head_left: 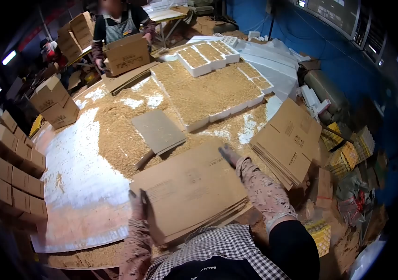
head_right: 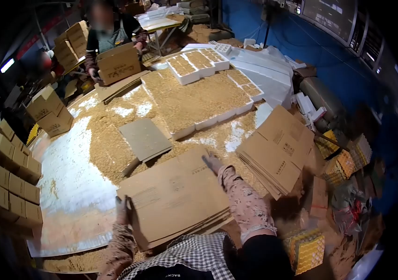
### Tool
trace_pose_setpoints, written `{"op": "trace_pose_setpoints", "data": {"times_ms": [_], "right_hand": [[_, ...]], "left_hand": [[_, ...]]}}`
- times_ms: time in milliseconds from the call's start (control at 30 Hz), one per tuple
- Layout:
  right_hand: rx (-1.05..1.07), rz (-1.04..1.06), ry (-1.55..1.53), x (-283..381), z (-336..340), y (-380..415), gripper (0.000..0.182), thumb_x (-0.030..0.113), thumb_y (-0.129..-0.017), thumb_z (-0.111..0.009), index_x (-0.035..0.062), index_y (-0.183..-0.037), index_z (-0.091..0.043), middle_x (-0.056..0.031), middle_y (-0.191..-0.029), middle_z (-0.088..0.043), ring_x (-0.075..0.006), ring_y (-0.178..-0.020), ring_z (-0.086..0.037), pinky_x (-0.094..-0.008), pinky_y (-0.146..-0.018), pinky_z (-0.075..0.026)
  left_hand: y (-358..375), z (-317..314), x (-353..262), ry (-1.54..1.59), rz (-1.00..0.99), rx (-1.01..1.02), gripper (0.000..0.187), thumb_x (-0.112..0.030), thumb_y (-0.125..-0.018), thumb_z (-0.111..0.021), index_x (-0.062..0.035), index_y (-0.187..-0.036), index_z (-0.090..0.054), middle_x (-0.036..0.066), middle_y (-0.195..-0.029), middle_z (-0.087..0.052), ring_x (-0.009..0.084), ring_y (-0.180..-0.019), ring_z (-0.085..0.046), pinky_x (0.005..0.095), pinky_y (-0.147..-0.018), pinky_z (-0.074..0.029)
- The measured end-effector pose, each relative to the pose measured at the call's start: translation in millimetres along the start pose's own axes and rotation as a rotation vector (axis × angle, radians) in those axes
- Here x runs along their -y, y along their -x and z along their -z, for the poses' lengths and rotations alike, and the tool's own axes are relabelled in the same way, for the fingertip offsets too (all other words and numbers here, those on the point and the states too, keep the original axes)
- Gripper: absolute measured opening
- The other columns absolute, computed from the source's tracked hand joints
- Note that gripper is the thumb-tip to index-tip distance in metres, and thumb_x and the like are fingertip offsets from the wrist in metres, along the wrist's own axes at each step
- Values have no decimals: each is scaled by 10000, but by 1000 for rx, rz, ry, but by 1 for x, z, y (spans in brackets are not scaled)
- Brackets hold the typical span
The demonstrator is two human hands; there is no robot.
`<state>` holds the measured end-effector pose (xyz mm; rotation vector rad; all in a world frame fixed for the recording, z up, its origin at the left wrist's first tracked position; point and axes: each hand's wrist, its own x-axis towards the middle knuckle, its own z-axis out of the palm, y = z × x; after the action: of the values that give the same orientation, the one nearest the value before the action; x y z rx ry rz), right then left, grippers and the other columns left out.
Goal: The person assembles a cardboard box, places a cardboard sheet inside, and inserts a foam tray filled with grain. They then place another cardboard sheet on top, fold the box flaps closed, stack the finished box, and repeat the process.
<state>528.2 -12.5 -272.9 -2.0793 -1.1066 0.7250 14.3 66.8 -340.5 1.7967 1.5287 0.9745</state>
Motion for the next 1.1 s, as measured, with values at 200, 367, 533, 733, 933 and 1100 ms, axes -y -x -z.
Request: {"op": "trace_pose_setpoints", "data": {"times_ms": [200,367,533,733,933,1100], "right_hand": [[-210,350,-802,112,39,11,539,189,-879,-590,4,-1354,-416,-131,-1227,-578,-208,-1015,-605,-317,-844,-510],[-208,341,-1416,129,75,6,474,-40,-858,-370,39,-1314,-473,-34,-1107,-579,-151,-941,-578,-241,-821,-466],[-391,730,-546,192,93,71,550,42,-812,-531,32,-1350,-416,-104,-1297,-486,-265,-1221,-439,-374,-1059,-351],[-427,1324,409,210,103,120,546,369,-737,-714,186,-1227,-557,-47,-1306,-504,-255,-1246,-420,-576,-1101,-218],[289,1426,-420,224,168,99,299,363,-801,-619,102,-655,-620,-56,-655,-568,-252,-712,-593,-476,-951,-412],[1188,510,-587,228,128,79,528,450,-936,-499,28,-1251,-543,-94,-1141,-620,-200,-1116,-546,-379,-1055,-360]], "left_hand": [[16,62,-188,749,123,-179,815,-206,-841,-672,13,-1459,-188,232,-1477,-254,284,-1385,-236,356,-1121,-224],[-2,155,-346,-419,-745,-593,849,-328,-779,-715,-26,-1448,-287,216,-1486,-248,346,-1390,-226,500,-1124,-177],[-34,156,-374,-748,-624,464,726,-372,-771,-698,-76,-1372,-420,204,-1308,-505,331,-1270,-445,432,-1075,-335],[-71,164,-355,-640,-335,655,755,-600,-886,-472,-89,-1403,-272,227,-1251,-552,396,-1028,-606,438,-884,-482],[-101,177,-348,-252,-12,502,391,-163,-841,-602,-13,-1196,-535,187,-970,-675,333,-943,-651,385,-835,-509],[-35,105,-385,-215,-648,-88,727,-27,-772,-580,42,-1419,-257,263,-1428,-336,425,-1355,-272,462,-1106,-262]]}}
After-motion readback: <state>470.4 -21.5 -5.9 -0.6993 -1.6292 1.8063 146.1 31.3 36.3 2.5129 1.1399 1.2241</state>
